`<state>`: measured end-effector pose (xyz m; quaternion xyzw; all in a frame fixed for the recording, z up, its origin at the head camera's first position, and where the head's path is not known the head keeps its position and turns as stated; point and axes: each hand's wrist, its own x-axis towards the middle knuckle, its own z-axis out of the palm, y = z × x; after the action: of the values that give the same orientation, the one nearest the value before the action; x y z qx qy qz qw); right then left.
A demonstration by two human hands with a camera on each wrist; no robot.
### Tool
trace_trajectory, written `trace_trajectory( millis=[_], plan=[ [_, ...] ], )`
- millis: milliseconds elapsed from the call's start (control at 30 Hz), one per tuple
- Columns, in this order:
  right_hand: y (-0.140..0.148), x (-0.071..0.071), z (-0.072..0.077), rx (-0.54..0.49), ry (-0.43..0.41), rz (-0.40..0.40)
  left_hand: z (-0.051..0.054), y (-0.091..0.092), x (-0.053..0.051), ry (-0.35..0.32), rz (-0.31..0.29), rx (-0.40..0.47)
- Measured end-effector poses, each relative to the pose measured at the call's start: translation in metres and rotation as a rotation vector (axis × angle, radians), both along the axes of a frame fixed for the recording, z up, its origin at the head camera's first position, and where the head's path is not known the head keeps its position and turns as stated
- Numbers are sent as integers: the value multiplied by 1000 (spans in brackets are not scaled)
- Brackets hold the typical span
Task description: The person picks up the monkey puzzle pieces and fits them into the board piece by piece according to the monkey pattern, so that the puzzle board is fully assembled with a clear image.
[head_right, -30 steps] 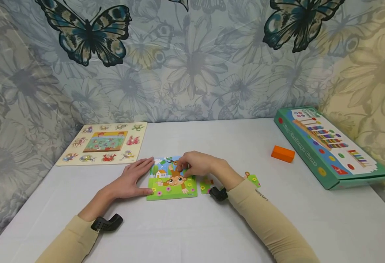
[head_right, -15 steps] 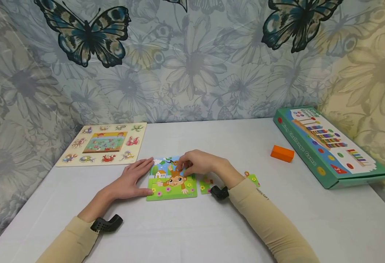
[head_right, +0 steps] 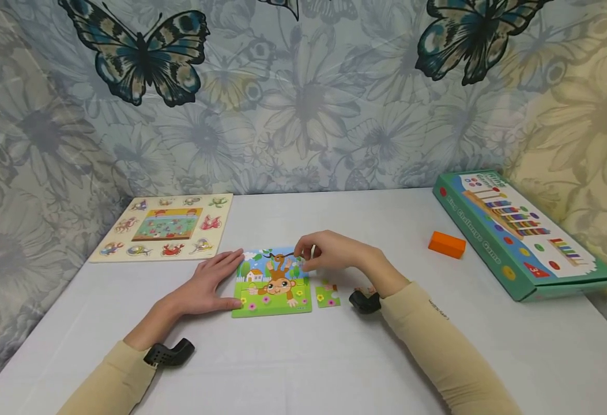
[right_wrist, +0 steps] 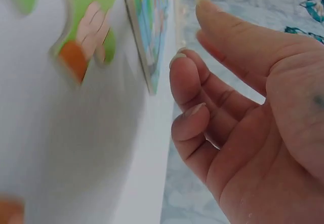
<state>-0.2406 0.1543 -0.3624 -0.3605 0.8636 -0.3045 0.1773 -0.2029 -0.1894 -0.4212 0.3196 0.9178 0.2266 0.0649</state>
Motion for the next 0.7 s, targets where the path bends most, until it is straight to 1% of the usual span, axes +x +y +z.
trace_trajectory(
  millis=[67, 167, 433, 600, 700],
  plan=[
    [6, 3, 1, 1, 0, -1, 0, 0, 0, 2, 1, 3],
    [15, 8, 1, 3, -21, -9, 0, 0, 0, 0, 1, 3],
    [31, 24, -5, 26, -38, -3, 1, -1, 0, -1, -2, 1],
    [38, 33, -10, 47, -66, -24, 1, -1, 0, -4, -12, 11],
    [40, 37, -14, 46, -53, -34, 1, -1, -1, 9, -10, 10]
  ],
)
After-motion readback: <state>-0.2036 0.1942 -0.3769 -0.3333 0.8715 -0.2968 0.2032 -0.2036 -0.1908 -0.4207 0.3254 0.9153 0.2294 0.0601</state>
